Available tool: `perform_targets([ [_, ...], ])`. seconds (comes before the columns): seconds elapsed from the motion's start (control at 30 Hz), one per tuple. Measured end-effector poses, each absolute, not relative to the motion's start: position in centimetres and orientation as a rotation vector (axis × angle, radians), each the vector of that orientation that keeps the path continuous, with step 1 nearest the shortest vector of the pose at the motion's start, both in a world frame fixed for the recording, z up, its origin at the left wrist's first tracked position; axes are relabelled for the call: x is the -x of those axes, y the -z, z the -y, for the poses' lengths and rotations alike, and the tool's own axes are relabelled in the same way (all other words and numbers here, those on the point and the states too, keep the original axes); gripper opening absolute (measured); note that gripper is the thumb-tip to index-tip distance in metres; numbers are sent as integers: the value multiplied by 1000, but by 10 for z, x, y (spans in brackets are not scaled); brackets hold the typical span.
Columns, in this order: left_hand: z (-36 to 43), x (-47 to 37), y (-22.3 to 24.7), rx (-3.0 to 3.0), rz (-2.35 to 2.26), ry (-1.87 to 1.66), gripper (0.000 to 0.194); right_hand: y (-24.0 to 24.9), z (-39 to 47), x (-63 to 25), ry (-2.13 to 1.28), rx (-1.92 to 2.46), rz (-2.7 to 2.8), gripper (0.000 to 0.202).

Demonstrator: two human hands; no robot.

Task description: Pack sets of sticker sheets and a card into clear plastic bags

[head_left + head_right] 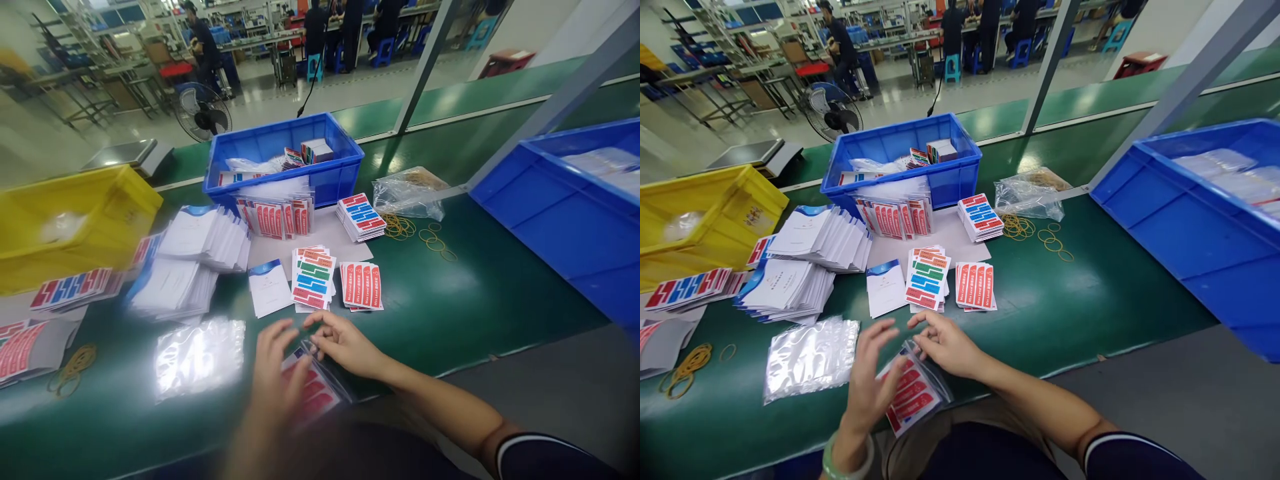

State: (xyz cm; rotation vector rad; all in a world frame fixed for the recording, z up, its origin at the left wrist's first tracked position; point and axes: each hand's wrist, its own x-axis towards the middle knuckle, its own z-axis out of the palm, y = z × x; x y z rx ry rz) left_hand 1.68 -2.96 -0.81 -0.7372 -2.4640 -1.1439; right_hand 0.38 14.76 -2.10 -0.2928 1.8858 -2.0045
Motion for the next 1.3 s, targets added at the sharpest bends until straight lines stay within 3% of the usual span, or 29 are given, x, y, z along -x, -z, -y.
perform_targets([
  [0.1,43,16,11,802,2797,1396,48,16,-148,12,2084,373,-1797,23],
  [0.23,42,39,22,1057,3015,1624,34,16,-152,27,2090,404,-1957,22],
  [0.53,47,37,40,1056,3150,1361,8,33,-162,30,1611,788,-2413,15],
  [0.73,50,37,42,1087,3154,1214,13,39,-161,34,1539,765,-2399,16],
  [0.8,54,38,37,1083,3137,1332,11,40,-161,35,1512,803,-2381,18],
  [0.97,69,41,23,866,2882,1968,16,36,-161,34,1488,995,-2362,45],
  [1.13,78,42,32,343,2443,2405,20,33,-160,32,1601,774,-2348,16],
  [1.3,74,40,39,383,2322,2604,35,37,-161,32,1787,661,-2295,19],
])
